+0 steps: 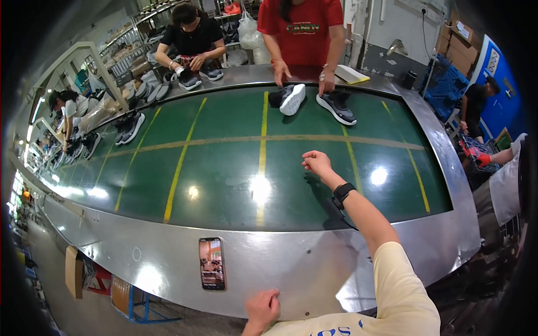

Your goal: Trimming excess material from shoes using a small cutting tool on a production line.

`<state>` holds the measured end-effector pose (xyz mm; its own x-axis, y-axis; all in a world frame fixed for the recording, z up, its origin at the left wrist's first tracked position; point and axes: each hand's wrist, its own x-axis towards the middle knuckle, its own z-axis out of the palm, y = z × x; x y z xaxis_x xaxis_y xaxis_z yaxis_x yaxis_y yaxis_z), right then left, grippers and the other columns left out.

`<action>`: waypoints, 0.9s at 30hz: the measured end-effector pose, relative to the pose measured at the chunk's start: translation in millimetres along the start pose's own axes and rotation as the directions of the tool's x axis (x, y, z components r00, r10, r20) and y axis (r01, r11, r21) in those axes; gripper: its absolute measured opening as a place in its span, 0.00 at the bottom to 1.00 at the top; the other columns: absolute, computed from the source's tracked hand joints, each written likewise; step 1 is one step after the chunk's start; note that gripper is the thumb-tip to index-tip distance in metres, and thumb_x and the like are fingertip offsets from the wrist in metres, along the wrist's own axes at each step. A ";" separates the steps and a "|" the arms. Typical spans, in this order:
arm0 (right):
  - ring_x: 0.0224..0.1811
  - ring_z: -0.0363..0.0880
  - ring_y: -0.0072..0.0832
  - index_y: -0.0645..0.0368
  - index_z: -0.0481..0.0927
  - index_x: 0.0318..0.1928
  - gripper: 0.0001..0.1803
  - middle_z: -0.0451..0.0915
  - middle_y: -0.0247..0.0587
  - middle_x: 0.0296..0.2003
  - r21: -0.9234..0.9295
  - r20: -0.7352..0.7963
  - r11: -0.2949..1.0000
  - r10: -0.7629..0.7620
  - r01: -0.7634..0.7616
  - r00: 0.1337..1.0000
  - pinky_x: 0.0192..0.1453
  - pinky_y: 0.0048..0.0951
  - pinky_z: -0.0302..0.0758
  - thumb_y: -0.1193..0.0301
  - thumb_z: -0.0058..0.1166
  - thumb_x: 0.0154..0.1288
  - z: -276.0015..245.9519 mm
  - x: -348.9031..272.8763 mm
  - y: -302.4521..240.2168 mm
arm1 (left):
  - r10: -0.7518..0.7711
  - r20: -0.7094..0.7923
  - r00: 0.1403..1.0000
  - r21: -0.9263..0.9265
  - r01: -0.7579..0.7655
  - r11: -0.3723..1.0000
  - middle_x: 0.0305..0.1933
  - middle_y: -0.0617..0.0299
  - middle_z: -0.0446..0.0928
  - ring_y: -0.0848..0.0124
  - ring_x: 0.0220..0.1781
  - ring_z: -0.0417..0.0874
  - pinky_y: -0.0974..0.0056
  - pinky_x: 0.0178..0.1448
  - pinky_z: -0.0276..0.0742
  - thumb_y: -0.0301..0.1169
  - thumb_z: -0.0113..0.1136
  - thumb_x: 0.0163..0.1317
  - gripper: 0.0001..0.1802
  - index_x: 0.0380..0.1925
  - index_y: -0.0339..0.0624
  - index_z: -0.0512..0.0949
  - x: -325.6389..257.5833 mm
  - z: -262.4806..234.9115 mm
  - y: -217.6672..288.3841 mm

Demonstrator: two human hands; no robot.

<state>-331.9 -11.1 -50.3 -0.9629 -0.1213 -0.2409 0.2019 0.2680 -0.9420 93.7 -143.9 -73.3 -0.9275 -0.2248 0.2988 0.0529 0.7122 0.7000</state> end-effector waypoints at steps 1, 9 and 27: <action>0.24 0.76 0.19 0.60 0.79 0.41 0.11 0.81 0.36 0.28 -0.011 -0.005 1.000 0.002 -0.002 1.000 0.32 0.21 0.74 0.76 0.48 0.57 10.8 2.4 -1.5 | -0.007 0.022 1.000 0.010 0.007 1.000 0.24 0.63 0.77 0.63 0.22 0.77 0.62 0.26 0.72 0.24 0.57 0.45 0.09 0.29 0.49 0.78 -3.0 -2.1 2.2; 0.29 0.75 0.14 0.58 0.77 0.44 0.10 0.80 0.32 0.31 0.189 0.512 0.982 -0.096 -0.004 0.854 0.34 0.18 0.74 0.72 0.50 0.63 73.9 -79.5 -1.9 | -0.056 0.021 0.998 -0.014 0.056 0.998 0.22 0.62 0.77 0.67 0.18 0.76 0.68 0.23 0.71 0.20 0.57 0.47 0.08 0.27 0.45 0.80 1.2 -8.2 10.8; 0.28 0.74 0.14 0.61 0.78 0.41 0.10 0.77 0.29 0.26 0.675 0.134 0.726 -0.295 0.131 0.946 0.31 0.16 0.69 0.69 0.57 0.62 -55.9 -274.9 -49.8 | -0.011 -0.015 1.000 -0.023 0.011 1.000 0.27 0.58 0.78 0.62 0.24 0.79 0.63 0.29 0.74 0.24 0.54 0.53 0.07 0.32 0.45 0.78 6.6 9.2 -3.7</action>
<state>-87.3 62.3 75.9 -0.9466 -0.3219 0.0190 0.1409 -0.4659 -0.8735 84.0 -141.9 -79.9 -0.9224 -0.2428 0.3003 0.0511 0.6941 0.7181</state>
